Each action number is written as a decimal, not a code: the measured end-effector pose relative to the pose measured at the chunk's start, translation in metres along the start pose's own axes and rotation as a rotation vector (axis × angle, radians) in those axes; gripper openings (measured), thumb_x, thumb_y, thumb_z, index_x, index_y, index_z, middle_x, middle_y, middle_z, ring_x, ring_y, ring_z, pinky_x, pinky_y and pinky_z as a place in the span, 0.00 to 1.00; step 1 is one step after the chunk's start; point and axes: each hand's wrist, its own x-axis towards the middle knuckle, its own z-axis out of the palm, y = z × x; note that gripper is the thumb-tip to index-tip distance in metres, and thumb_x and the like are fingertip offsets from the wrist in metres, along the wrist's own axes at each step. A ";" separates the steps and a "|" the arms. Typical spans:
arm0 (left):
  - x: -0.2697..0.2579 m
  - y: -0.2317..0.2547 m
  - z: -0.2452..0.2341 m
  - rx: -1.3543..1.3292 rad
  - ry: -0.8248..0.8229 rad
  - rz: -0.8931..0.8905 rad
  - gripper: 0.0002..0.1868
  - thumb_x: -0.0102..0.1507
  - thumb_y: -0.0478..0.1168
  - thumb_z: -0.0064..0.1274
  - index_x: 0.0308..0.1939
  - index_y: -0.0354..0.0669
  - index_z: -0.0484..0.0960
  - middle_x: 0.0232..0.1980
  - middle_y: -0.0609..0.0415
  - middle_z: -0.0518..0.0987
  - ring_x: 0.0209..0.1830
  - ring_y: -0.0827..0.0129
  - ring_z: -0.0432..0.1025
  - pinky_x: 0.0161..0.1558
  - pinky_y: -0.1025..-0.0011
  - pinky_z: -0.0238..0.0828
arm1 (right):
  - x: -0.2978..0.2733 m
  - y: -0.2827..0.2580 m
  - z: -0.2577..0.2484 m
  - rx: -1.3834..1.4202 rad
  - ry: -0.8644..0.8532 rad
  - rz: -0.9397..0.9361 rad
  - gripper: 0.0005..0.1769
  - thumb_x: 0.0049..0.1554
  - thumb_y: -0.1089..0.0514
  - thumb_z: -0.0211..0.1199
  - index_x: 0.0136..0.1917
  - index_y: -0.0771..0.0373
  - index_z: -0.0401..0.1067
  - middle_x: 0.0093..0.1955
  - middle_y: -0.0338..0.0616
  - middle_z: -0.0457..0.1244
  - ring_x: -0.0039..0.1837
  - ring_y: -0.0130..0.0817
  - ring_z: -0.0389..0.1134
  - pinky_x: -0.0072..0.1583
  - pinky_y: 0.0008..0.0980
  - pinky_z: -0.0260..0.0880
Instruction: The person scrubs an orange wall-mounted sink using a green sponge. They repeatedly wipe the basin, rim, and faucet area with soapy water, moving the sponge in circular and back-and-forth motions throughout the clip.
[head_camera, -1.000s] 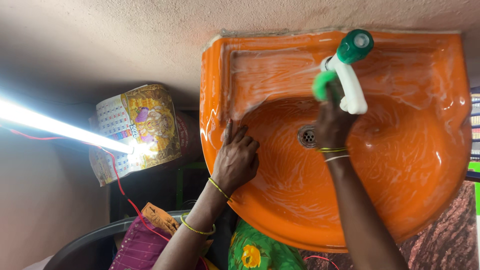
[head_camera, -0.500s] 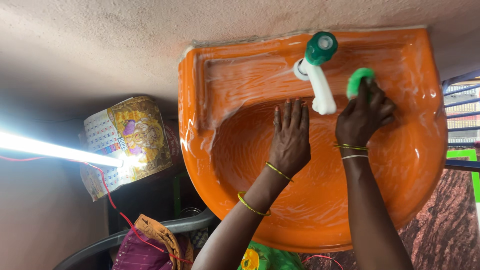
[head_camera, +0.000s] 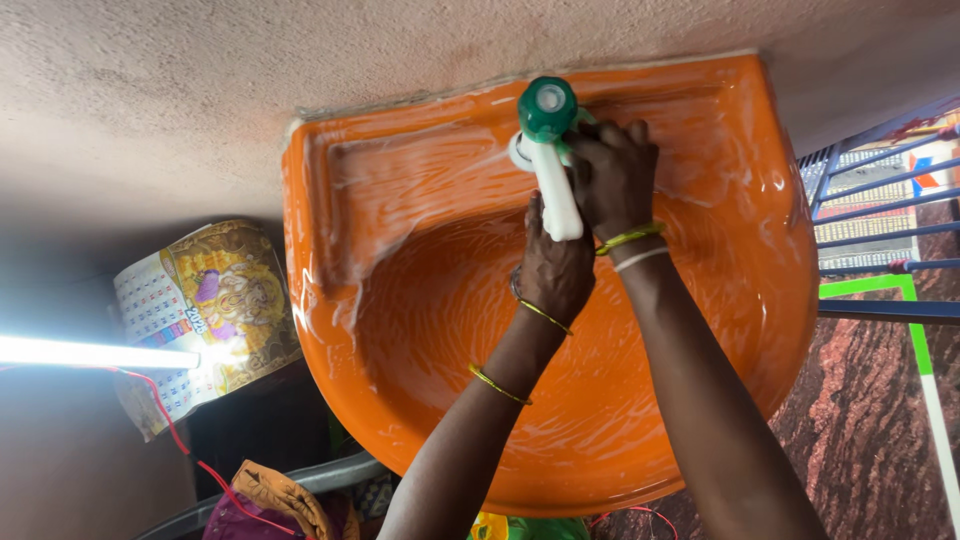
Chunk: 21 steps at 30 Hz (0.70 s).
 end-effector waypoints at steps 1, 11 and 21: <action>-0.001 0.001 0.000 0.030 0.096 -0.005 0.31 0.65 0.39 0.44 0.70 0.27 0.61 0.77 0.30 0.59 0.80 0.38 0.52 0.80 0.41 0.39 | 0.000 0.007 0.002 -0.013 -0.047 0.030 0.07 0.52 0.55 0.72 0.44 0.57 0.80 0.47 0.45 0.67 0.53 0.51 0.64 0.53 0.52 0.60; 0.014 0.018 0.010 -0.071 0.446 -0.090 0.32 0.64 0.33 0.42 0.73 0.22 0.59 0.78 0.28 0.56 0.80 0.38 0.52 0.77 0.44 0.51 | -0.010 0.027 -0.027 -0.267 0.072 -0.020 0.13 0.56 0.63 0.65 0.54 0.53 0.79 0.53 0.44 0.69 0.59 0.46 0.66 0.64 0.48 0.63; 0.015 0.031 -0.004 -0.035 0.276 -0.157 0.38 0.59 0.35 0.46 0.74 0.30 0.60 0.79 0.29 0.50 0.77 0.32 0.49 0.68 0.43 0.58 | -0.028 0.065 -0.092 -0.484 -0.156 -0.002 0.12 0.60 0.62 0.60 0.53 0.50 0.80 0.52 0.36 0.69 0.59 0.44 0.62 0.61 0.44 0.59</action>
